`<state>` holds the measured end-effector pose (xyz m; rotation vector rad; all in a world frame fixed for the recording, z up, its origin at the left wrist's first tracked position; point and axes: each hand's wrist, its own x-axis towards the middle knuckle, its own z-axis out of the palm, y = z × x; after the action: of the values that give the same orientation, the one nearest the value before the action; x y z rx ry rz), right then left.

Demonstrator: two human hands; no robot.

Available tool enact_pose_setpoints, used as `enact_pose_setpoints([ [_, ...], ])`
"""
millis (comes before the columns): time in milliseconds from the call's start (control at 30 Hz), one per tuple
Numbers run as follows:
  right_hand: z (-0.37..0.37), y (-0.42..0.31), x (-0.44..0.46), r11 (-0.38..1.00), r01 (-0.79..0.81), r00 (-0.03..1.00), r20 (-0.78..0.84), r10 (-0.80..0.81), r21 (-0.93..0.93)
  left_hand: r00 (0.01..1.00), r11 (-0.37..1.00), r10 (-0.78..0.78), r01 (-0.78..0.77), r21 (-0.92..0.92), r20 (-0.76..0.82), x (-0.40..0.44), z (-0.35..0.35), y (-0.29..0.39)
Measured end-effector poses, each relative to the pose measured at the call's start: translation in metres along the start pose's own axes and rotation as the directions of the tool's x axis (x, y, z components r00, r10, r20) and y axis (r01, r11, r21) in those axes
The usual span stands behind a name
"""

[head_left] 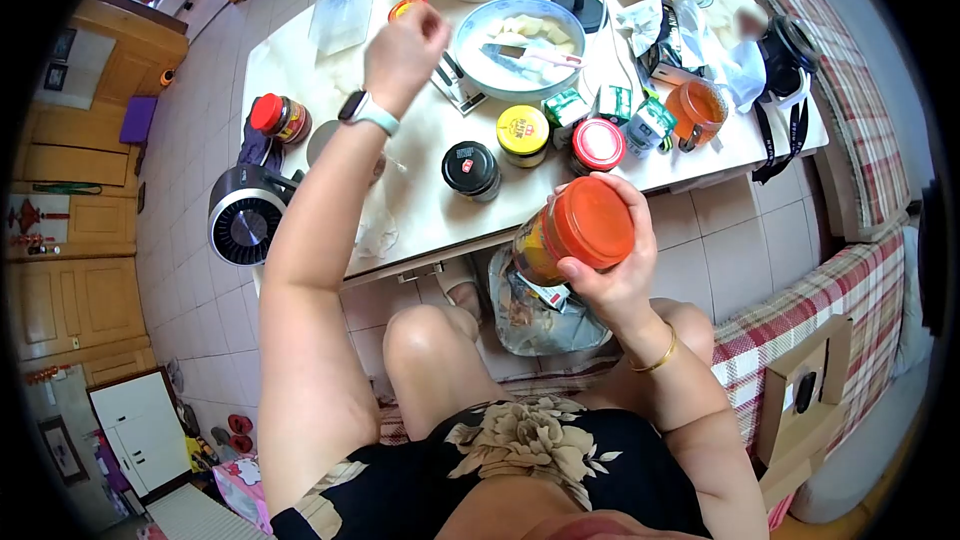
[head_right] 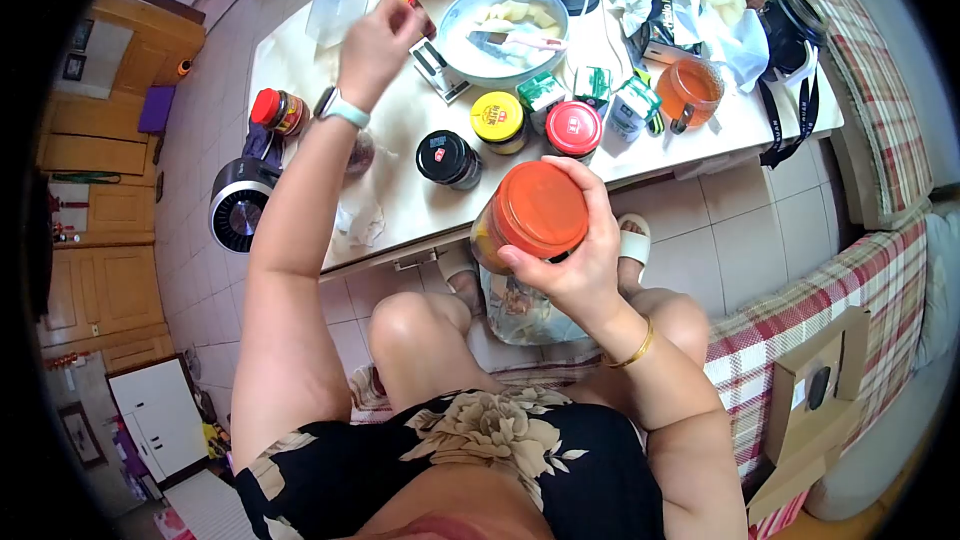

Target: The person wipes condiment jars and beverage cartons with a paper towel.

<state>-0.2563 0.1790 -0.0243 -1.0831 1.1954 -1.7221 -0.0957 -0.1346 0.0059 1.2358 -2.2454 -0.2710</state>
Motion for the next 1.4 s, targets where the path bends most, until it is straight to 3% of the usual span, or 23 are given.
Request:
enact_pose_setpoints([
  [67, 0.0, -0.002, -0.001, 1.0, 0.007, 1.0, 0.009, -0.007, -0.028, 0.948, 0.998, -0.053, 0.063, -0.02, 0.315, -0.013, 0.006, 0.009],
  [133, -0.001, -0.004, -0.003, 0.998, 0.018, 1.0, 0.018, -0.017, -0.056, 0.784, 0.931, -0.215, 0.344, -0.12, 0.583, -0.019, 0.025, 0.0],
  [200, -0.002, -0.003, -0.003, 0.994, 0.049, 0.999, 0.023, -0.047, -0.1, 0.656, 0.916, -0.259, 0.399, -0.034, 0.709, -0.019, 0.034, -0.005],
  [267, -0.002, -0.005, -0.003, 0.991, 0.062, 0.998, 0.019, -0.06, -0.122, 0.697, 0.858, -0.204, 0.465, -0.218, 0.687, -0.025, 0.057, -0.02],
  [667, -0.003, -0.006, -0.002, 0.986, 0.084, 0.996, 0.009, -0.083, -0.141, 0.725, 0.828, -0.212, 0.489, -0.274, 0.655, 0.0, 0.065, 0.001],
  [733, -0.003, -0.005, -0.002, 0.983, 0.099, 0.995, 0.009, -0.099, -0.154, 0.889, 0.986, -0.158, 0.169, 0.013, 0.431, 0.006, 0.046, -0.01],
  [767, -0.004, -0.003, -0.002, 0.984, 0.092, 0.996, 0.01, -0.092, -0.153, 0.97, 0.988, -0.088, 0.055, 0.148, 0.228, 0.001, 0.036, -0.012],
  [800, -0.004, -0.002, -0.003, 0.984, 0.086, 0.996, 0.011, -0.085, -0.153, 0.968, 0.968, -0.156, 0.111, 0.224, 0.196, -0.001, 0.02, 0.002],
  [867, -0.003, -0.003, -0.003, 0.985, 0.083, 0.997, 0.02, -0.08, -0.153, 0.965, 0.959, -0.141, 0.076, 0.274, 0.223, 0.0, 0.029, -0.018],
  [933, -0.002, -0.004, -0.003, 0.984, 0.081, 0.997, 0.028, -0.077, -0.156, 0.944, 0.983, -0.05, -0.011, 0.183, 0.326, 0.0, 0.045, -0.04],
  [967, -0.002, -0.005, -0.003, 0.982, 0.09, 0.996, 0.032, -0.086, -0.168, 0.967, 0.991, -0.001, -0.032, 0.127, 0.255, 0.001, 0.055, -0.048],
  [1133, 0.001, -0.006, -0.001, 0.968, 0.128, 0.992, 0.041, -0.122, -0.214, 0.975, 0.998, 0.011, -0.026, 0.065, 0.222, 0.014, 0.07, -0.038],
  [1200, 0.001, -0.005, -0.001, 0.972, 0.111, 0.993, 0.055, -0.101, -0.206, 0.972, 0.992, -0.031, 0.059, -0.112, 0.232, 0.015, 0.071, -0.044],
  [1300, 0.004, -0.012, 0.001, 0.966, 0.117, 0.992, 0.079, -0.101, -0.23, 0.991, 0.997, 0.053, -0.059, 0.045, 0.119, 0.006, 0.03, -0.031],
  [1333, 0.004, -0.012, 0.0, 0.967, 0.117, 0.991, 0.085, -0.1, -0.225, 0.996, 0.996, 0.09, -0.09, -0.015, 0.013, -0.009, 0.005, -0.016],
  [1400, 0.006, -0.014, -0.002, 0.976, 0.119, 0.992, 0.073, -0.108, -0.18, 0.997, 0.996, 0.013, -0.02, -0.092, -0.079, -0.052, -0.042, 0.015],
])
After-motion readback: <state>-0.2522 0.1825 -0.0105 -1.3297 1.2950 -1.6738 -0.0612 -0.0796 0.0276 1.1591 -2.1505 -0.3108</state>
